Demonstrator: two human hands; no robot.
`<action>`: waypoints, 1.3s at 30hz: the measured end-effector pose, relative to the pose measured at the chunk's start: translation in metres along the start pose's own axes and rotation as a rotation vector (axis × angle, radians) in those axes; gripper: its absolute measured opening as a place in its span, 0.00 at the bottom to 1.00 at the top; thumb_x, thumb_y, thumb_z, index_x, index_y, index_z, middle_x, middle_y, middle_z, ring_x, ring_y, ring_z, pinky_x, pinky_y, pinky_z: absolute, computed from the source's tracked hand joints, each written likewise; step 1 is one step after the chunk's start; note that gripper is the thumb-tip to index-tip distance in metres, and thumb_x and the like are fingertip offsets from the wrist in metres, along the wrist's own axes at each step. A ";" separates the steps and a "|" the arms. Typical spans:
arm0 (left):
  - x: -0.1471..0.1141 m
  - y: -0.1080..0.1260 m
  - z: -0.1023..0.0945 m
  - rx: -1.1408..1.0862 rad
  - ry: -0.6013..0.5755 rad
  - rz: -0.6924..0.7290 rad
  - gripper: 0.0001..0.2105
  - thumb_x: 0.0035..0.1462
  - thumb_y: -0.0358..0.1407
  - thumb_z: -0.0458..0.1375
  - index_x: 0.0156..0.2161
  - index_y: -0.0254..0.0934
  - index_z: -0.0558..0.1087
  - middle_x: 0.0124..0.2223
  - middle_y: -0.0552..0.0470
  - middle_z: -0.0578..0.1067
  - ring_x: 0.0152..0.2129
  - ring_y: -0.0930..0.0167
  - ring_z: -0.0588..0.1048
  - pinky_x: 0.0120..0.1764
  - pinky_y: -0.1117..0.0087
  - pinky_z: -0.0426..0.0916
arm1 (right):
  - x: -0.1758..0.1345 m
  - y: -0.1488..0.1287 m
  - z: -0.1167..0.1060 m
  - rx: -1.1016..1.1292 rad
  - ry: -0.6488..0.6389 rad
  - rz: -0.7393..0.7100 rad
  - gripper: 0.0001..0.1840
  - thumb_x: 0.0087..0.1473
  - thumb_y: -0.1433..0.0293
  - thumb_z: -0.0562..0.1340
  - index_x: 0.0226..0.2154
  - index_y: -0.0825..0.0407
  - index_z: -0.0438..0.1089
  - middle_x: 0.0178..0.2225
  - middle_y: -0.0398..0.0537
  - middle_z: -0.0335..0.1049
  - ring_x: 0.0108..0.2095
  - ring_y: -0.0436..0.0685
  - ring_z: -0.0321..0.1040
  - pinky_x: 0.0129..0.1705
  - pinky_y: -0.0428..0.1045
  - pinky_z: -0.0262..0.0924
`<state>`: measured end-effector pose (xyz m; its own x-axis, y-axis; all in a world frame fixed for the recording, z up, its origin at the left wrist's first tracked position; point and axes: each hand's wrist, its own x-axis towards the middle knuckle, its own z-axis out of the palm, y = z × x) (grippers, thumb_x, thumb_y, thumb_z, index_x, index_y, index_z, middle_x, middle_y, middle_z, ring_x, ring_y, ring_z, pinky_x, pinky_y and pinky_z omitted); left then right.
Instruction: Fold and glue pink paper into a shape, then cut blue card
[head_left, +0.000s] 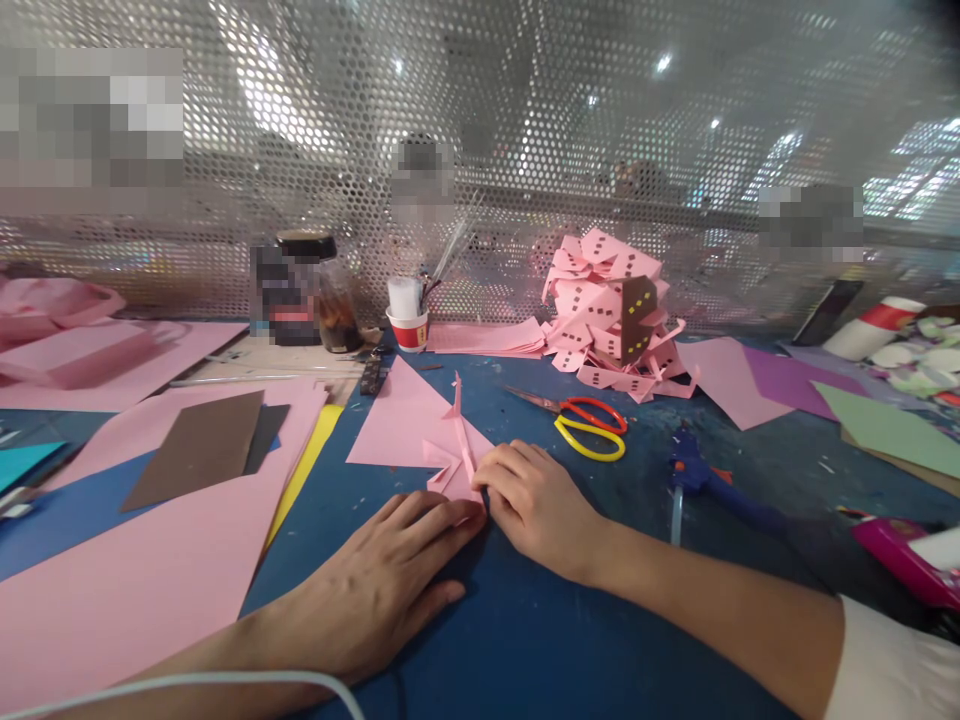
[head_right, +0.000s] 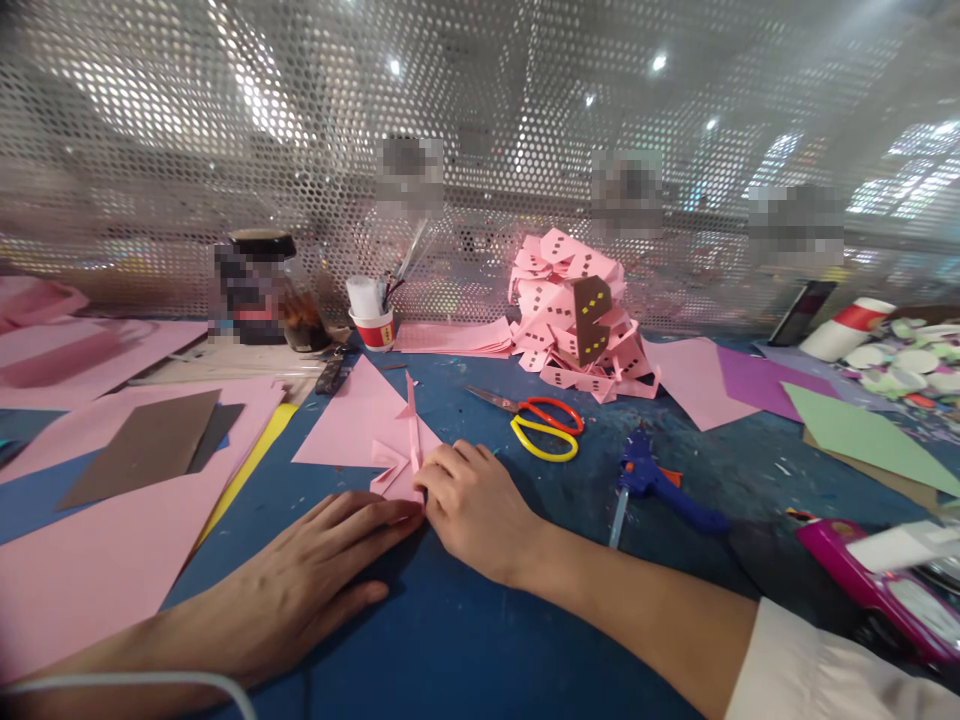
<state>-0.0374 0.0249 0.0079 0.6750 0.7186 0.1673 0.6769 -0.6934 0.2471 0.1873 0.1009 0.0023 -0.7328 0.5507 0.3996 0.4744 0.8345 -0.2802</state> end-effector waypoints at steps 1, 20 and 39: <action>0.000 0.000 0.000 0.000 -0.006 0.000 0.24 0.71 0.41 0.52 0.69 0.44 0.58 0.61 0.46 0.70 0.54 0.61 0.68 0.56 0.57 0.69 | 0.000 0.000 0.000 0.000 0.000 -0.005 0.09 0.65 0.77 0.55 0.42 0.52 0.70 0.44 0.48 0.72 0.45 0.58 0.64 0.49 0.55 0.59; -0.001 -0.001 0.002 0.012 -0.019 -0.006 0.25 0.71 0.41 0.51 0.69 0.44 0.55 0.60 0.47 0.70 0.54 0.61 0.67 0.56 0.56 0.68 | 0.000 0.000 0.003 -0.008 -0.009 0.011 0.09 0.67 0.74 0.54 0.44 0.52 0.69 0.44 0.51 0.71 0.46 0.59 0.65 0.50 0.56 0.60; 0.000 -0.002 0.002 0.014 -0.007 0.010 0.24 0.71 0.40 0.51 0.69 0.43 0.55 0.61 0.47 0.70 0.54 0.61 0.67 0.56 0.56 0.69 | 0.001 -0.002 0.002 -0.073 -0.033 0.035 0.09 0.66 0.74 0.54 0.45 0.52 0.69 0.46 0.51 0.70 0.47 0.60 0.64 0.50 0.57 0.60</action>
<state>-0.0380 0.0259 0.0059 0.6841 0.7111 0.1626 0.6741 -0.7014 0.2316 0.1843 0.0998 0.0016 -0.7298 0.5801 0.3617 0.5338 0.8141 -0.2286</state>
